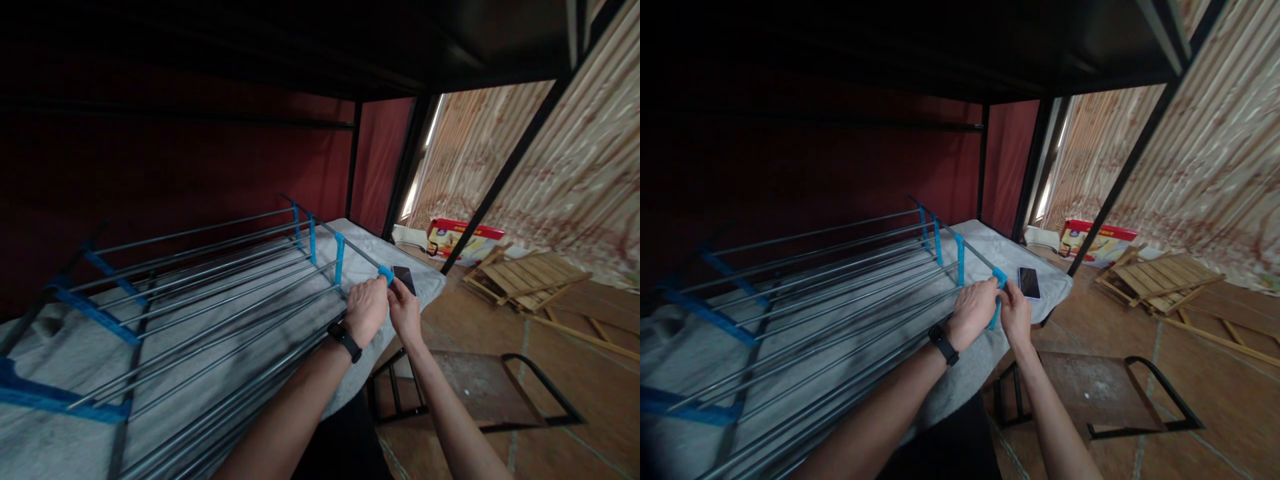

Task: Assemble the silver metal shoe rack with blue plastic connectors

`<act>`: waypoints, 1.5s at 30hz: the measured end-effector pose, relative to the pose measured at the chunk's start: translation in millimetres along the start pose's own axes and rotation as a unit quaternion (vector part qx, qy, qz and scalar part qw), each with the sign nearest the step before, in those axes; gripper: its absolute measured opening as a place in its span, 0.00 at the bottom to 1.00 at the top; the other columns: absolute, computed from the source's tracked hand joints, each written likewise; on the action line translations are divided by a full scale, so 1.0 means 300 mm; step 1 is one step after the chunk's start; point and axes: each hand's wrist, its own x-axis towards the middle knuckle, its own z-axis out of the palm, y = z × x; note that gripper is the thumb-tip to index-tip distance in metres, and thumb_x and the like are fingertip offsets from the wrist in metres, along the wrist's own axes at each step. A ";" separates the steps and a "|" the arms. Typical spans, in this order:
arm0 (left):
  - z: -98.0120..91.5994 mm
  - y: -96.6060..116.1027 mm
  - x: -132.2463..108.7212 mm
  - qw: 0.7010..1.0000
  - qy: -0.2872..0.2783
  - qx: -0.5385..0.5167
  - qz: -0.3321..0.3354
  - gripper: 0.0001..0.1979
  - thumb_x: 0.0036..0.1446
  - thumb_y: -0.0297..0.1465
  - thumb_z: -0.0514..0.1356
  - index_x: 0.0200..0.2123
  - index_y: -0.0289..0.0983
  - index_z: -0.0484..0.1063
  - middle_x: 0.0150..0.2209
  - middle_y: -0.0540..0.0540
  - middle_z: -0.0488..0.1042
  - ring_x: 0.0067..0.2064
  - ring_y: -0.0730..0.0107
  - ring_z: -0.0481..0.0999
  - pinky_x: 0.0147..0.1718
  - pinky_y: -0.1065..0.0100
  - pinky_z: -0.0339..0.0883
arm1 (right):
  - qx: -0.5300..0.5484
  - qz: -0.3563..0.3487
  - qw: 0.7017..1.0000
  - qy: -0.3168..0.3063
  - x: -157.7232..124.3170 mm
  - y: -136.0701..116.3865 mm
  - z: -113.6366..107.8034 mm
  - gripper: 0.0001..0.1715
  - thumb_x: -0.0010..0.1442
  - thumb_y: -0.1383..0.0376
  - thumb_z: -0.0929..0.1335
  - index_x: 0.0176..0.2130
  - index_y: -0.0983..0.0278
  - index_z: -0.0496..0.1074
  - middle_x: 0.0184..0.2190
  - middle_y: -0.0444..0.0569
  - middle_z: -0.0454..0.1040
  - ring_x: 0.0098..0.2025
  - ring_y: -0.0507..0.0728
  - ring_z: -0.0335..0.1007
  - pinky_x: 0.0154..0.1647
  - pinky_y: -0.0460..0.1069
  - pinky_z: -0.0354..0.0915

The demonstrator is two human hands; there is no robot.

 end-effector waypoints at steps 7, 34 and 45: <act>0.015 -0.001 -0.011 1.000 0.007 0.019 0.001 0.14 0.68 0.30 0.45 0.44 0.36 0.70 0.37 0.40 0.78 0.41 0.58 0.79 0.39 0.62 0.69 | 0.008 -0.005 1.000 -0.006 0.001 0.012 0.009 0.27 0.60 0.57 0.64 0.56 0.66 0.72 0.46 0.56 0.77 0.47 0.63 0.73 0.53 0.59 0.67; -0.388 -0.468 -1.253 0.691 0.644 0.037 -0.327 0.13 0.62 0.33 0.58 0.50 0.42 0.73 0.47 0.46 0.73 0.49 0.64 0.73 0.51 0.61 0.67 | 0.053 -0.530 0.783 -0.320 -0.658 -0.739 0.362 0.26 0.64 0.76 0.59 0.58 0.65 0.69 0.55 0.52 0.72 0.58 0.59 0.65 0.67 0.58 0.52; -0.362 -0.622 -1.228 0.607 0.454 -0.486 -0.434 0.31 0.61 0.55 0.47 0.38 0.34 0.75 0.23 0.49 0.71 0.25 0.70 0.68 0.28 0.68 0.64 | -0.072 -0.536 0.750 -0.381 -0.743 -0.800 0.463 0.30 0.57 0.78 0.64 0.58 0.68 0.65 0.45 0.51 0.73 0.43 0.59 0.68 0.47 0.55 0.65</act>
